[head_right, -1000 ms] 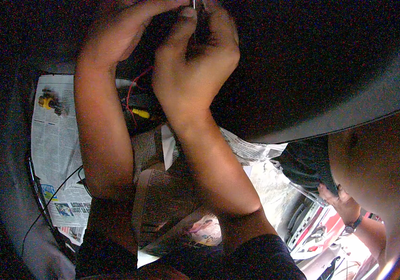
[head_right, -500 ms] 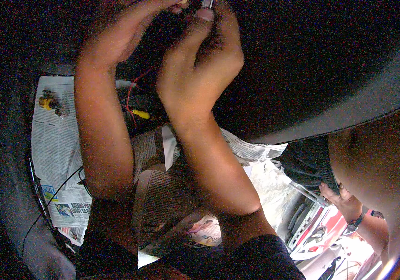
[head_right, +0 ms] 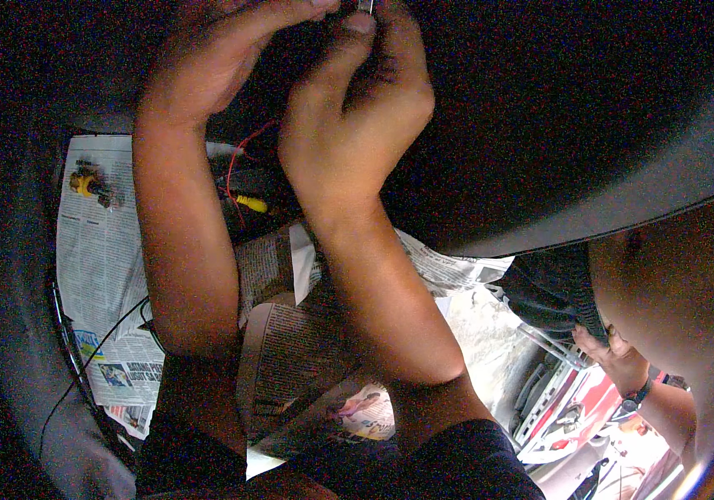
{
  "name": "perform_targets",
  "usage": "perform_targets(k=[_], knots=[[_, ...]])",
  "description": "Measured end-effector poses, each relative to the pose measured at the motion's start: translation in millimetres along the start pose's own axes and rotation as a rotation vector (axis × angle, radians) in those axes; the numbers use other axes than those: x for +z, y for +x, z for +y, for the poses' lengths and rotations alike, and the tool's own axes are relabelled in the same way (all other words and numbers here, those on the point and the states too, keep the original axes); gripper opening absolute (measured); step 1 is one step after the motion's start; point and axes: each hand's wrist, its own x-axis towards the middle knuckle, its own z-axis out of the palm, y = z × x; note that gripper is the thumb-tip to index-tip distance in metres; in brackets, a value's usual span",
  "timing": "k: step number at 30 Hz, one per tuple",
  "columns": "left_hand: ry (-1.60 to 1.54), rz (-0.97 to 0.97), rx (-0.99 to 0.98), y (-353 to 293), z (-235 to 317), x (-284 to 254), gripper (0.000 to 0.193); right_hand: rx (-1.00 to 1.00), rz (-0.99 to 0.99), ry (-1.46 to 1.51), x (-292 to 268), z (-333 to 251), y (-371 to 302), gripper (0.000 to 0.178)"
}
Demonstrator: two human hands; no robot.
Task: Repairing or connecting electrical wires for a car's tail light assembly.
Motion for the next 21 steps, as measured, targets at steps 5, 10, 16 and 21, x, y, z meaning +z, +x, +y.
perform_targets(k=[5,10,16,21], knots=[[-0.089,-0.079,0.019,2,-9,-9,0.045,0.038,-0.002,0.008,0,-8,-1,0.030],[-0.165,-0.132,0.060,7,-13,-11,0.045,0.018,0.002,-0.010,2,-3,4,0.029],[-0.091,-0.087,0.004,5,-7,-9,0.045,0.150,-0.114,0.122,-8,-14,0,0.026],[-0.009,-0.076,0.007,11,-13,-11,0.044,0.348,0.071,0.280,-7,17,-3,0.019]])
